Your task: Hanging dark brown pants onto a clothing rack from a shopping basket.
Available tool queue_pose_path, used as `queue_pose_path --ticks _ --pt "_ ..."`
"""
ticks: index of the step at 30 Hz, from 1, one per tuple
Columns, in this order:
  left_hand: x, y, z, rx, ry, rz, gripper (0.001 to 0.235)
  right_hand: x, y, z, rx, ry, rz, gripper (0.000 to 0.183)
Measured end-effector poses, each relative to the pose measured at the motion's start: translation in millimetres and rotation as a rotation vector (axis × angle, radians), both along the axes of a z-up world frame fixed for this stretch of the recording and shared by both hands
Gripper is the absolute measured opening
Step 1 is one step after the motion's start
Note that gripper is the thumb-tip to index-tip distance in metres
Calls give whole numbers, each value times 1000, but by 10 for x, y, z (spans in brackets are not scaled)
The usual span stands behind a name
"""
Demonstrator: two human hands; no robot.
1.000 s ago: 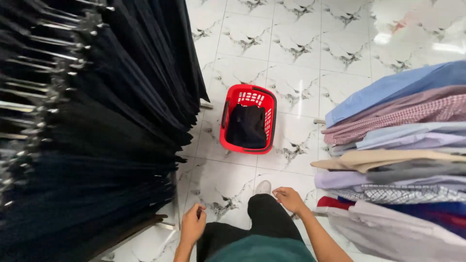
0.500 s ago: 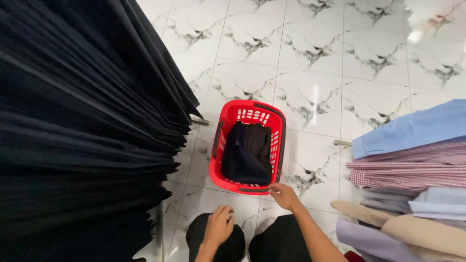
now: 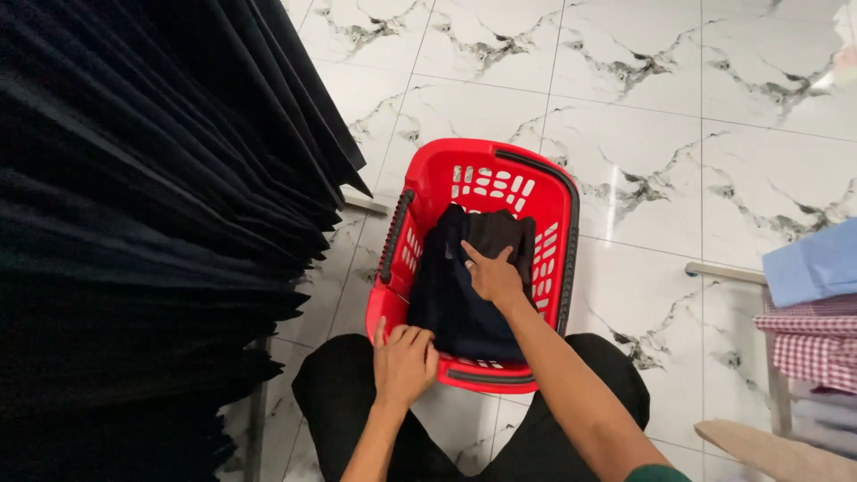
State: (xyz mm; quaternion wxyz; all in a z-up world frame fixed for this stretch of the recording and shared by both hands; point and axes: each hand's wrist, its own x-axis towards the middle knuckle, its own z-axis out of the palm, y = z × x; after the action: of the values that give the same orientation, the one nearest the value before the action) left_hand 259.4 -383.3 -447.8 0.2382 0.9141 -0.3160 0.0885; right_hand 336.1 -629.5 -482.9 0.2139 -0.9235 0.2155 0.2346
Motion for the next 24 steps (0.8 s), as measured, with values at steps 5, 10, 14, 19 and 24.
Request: queue_pose_path --ticks 5,10,14,19,24 --pt "14 -7 15 22 -34 6 18 194 -80 -751 -69 -78 -105 53" --pt "26 -7 -28 -4 4 2 17 131 -124 -781 -11 -332 -294 60" --pt "23 -12 24 92 -2 13 21 93 -224 -696 -14 -320 -375 65" --pt "22 -33 27 84 4 39 22 -221 -194 -30 232 -453 -645 56" --pt "199 -302 287 72 489 198 111 -729 -25 749 531 -776 -598 66"
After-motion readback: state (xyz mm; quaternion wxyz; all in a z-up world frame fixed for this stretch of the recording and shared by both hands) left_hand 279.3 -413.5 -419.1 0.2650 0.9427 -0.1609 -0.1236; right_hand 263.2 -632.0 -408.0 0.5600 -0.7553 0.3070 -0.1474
